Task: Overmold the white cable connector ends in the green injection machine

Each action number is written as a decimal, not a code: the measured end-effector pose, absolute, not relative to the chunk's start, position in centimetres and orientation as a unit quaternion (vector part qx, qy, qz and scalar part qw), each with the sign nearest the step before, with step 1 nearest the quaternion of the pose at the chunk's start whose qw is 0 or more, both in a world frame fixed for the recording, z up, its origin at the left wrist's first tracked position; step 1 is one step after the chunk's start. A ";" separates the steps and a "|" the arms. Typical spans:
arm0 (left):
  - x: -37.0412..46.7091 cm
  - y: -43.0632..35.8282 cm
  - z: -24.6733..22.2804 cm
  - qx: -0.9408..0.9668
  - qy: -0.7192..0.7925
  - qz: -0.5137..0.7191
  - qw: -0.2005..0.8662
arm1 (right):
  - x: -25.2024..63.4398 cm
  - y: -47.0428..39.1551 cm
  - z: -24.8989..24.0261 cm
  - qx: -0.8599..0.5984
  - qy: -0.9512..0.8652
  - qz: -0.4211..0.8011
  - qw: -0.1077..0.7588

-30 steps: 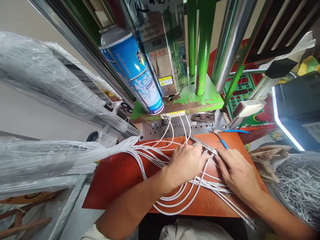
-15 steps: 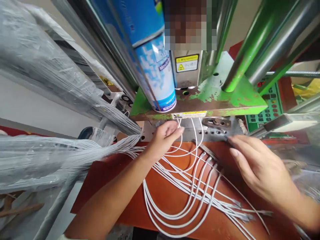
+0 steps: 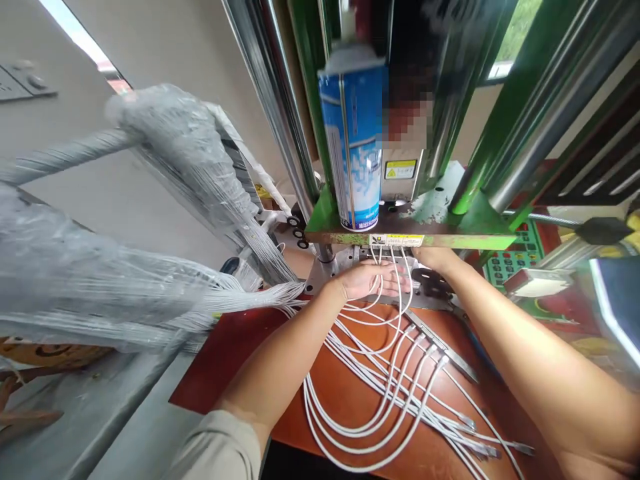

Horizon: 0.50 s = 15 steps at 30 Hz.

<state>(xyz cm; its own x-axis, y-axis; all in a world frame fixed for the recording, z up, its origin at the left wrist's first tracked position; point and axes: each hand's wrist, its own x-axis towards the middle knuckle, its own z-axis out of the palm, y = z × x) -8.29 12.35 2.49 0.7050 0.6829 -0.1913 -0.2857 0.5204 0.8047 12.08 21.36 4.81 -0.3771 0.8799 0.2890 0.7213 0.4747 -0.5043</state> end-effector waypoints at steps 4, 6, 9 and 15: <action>-8.1 12.4 2.1 0.373 0.256 0.313 0.835 | 11.1 20.1 6.5 -0.505 -0.806 0.124 0.282; -8.1 12.5 2.3 0.381 0.260 0.322 0.827 | 10.9 19.4 7.1 -0.509 -0.800 0.113 0.298; -8.2 12.6 3.0 0.397 0.257 0.330 0.817 | 11.1 18.6 7.5 -0.512 -0.788 0.107 0.325; -7.6 9.1 5.4 0.414 0.226 0.309 0.826 | 13.2 14.6 5.6 -0.513 -0.758 0.124 0.383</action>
